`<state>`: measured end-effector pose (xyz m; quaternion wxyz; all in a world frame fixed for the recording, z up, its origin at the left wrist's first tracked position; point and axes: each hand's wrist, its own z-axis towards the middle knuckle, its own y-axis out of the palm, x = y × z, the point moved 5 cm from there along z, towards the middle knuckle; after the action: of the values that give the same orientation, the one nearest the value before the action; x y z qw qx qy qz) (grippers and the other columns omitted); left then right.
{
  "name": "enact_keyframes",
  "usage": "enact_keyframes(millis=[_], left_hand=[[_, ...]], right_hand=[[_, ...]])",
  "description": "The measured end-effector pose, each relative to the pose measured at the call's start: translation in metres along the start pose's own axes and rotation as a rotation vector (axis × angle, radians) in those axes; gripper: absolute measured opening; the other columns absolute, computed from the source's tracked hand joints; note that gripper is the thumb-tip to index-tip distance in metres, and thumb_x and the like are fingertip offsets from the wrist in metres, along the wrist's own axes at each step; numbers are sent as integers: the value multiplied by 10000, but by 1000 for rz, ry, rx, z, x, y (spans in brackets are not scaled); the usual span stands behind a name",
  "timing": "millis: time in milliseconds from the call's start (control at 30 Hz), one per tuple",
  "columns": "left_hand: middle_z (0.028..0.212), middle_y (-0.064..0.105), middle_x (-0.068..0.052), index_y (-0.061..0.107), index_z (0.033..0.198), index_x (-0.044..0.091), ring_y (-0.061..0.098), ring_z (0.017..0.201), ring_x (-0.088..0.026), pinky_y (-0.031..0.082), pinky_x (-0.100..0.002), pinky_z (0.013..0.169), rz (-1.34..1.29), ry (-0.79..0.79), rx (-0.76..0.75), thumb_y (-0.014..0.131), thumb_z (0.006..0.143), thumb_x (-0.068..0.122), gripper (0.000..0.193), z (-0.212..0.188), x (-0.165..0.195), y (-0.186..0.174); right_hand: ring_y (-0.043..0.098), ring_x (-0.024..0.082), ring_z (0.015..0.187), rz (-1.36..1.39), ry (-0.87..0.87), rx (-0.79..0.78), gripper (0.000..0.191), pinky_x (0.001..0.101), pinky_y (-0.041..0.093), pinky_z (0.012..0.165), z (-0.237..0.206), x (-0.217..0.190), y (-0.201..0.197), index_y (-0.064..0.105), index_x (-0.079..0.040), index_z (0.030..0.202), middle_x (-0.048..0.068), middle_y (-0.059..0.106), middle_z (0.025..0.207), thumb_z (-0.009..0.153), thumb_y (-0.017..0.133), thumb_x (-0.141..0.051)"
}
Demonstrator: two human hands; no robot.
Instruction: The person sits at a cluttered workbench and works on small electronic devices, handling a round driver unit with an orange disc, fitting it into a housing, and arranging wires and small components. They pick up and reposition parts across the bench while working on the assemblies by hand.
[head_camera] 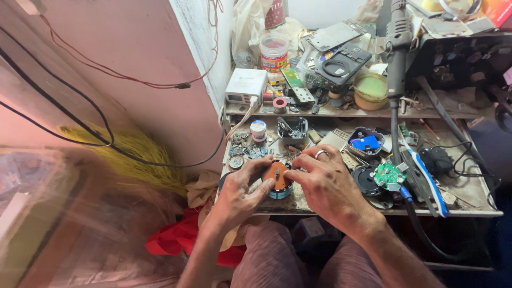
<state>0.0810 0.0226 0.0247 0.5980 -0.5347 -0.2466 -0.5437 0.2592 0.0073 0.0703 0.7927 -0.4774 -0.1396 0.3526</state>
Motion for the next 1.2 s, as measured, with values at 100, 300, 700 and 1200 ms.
enact_keyframes(millis=[100, 300, 700, 1200], left_hand=[[1259, 741, -166, 588, 1330, 42, 708, 1188, -200, 548, -331, 1009, -78, -29, 22, 716, 927, 172, 443, -3, 0, -1], [1245, 750, -147, 623, 1374, 59, 718, 1117, -193, 534, -323, 981, 8, -108, -29, 689, 913, 206, 488, 4, -1, -4], [1270, 690, -178, 634, 1337, 37, 695, 1093, -355, 547, -408, 933, 333, 148, -69, 693, 922, 225, 460, 10, 32, -13], [1190, 672, -133, 692, 1097, 57, 688, 985, -328, 540, -447, 815, 732, 323, -93, 723, 896, 306, 322, 15, 46, -14]], right_hand=[[622, 237, 1096, -20, -2, -4, 294, 459, 390, 1032, 1, -2, 0, 781, -132, 998, 19, 702, 1009, 744, 688, -17], [625, 231, 1077, -24, 5, -9, 287, 458, 391, 1030, 3, -7, -2, 773, -126, 995, 19, 695, 991, 739, 695, -22], [639, 229, 1054, -42, -2, 3, 235, 465, 392, 1050, 4, -14, -5, 762, -116, 979, 30, 688, 970, 764, 707, -38], [639, 239, 1060, -55, -1, -22, 311, 487, 376, 1066, 3, -17, -5, 752, -114, 1042, 40, 686, 970, 744, 705, -40]])
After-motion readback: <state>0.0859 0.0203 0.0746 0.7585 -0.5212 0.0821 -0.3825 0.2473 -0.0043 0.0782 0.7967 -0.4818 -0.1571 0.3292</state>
